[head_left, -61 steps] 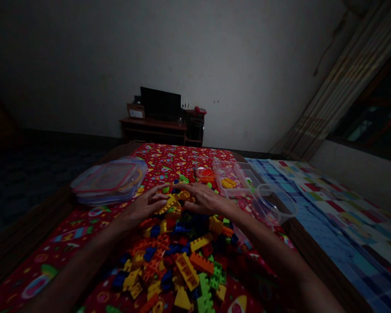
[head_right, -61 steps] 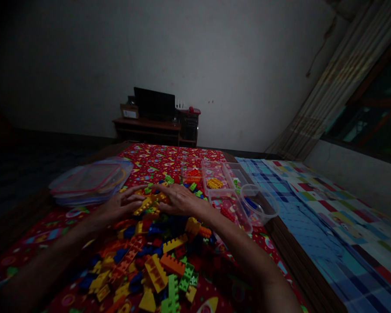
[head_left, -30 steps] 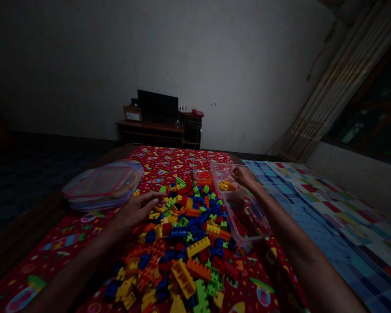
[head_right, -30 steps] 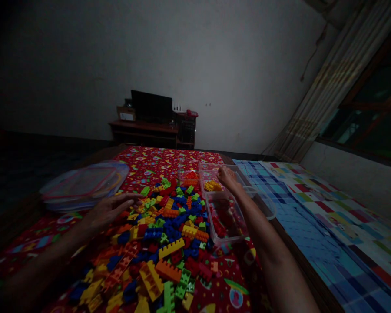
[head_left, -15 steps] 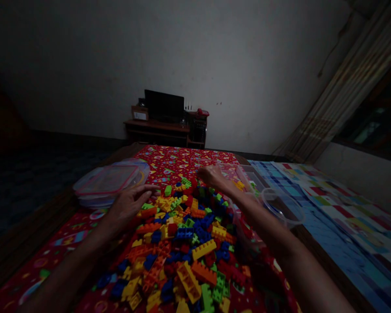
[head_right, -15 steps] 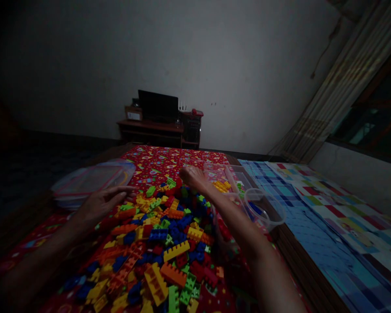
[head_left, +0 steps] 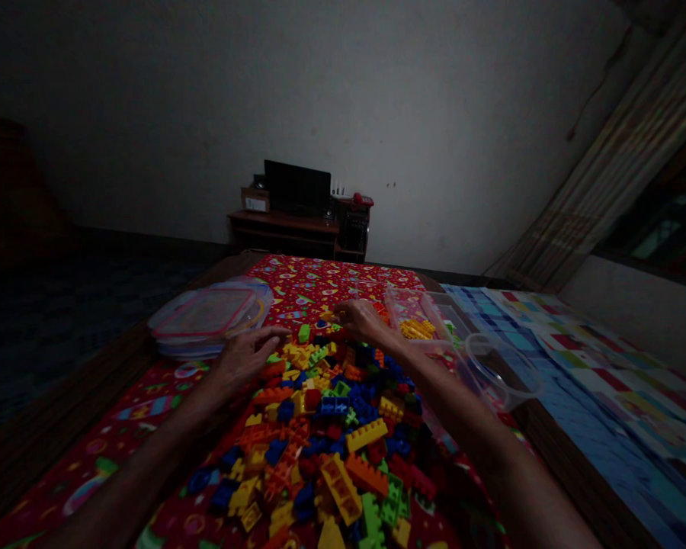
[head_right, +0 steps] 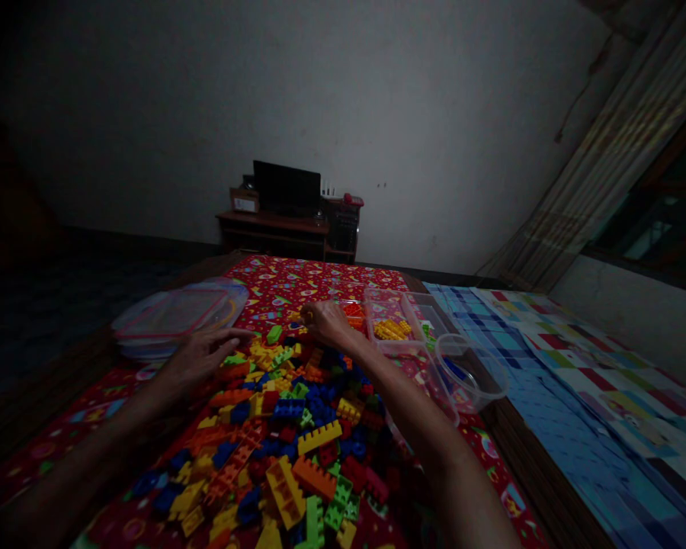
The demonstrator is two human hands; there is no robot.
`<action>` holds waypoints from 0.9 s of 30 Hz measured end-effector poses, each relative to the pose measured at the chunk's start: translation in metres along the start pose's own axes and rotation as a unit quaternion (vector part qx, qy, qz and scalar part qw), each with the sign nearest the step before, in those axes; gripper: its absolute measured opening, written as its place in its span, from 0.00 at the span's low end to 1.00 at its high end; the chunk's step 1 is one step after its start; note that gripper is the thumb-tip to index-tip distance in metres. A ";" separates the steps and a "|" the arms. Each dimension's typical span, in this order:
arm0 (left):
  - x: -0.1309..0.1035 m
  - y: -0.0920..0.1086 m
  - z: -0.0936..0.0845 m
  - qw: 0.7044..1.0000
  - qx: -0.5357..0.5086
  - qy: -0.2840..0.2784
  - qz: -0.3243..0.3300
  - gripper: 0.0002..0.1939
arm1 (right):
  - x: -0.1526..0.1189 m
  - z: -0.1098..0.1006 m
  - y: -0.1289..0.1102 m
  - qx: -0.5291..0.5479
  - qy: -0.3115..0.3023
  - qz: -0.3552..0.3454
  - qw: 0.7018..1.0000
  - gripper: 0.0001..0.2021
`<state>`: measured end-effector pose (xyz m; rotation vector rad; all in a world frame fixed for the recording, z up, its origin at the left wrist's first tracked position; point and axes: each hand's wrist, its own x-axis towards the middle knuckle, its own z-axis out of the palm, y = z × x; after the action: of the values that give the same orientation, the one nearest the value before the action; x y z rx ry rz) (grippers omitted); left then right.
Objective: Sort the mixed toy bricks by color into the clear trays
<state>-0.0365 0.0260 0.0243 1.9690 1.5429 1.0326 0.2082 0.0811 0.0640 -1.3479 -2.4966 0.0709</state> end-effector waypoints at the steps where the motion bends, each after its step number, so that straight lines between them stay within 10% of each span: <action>1: 0.001 -0.004 0.002 1.000 0.020 0.004 0.008 0.25 | -0.008 -0.008 0.006 0.011 0.019 0.002 1.000 0.10; 9: 0.004 -0.048 0.025 0.989 0.140 -0.041 0.010 0.34 | -0.075 -0.042 0.088 -0.075 0.149 0.161 0.973 0.11; 15: 0.002 -0.066 0.045 0.984 0.170 -0.044 0.020 0.32 | -0.098 -0.037 0.128 -0.086 0.124 0.243 0.958 0.13; 27: -0.006 -0.017 0.036 0.991 0.107 -0.059 0.064 0.25 | -0.087 -0.016 -0.019 0.002 -0.052 0.029 0.998 0.12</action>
<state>-0.0201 0.0291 -0.0117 2.2559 1.5346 0.8112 0.2421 -0.0022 0.0622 -1.4490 -2.5398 0.1634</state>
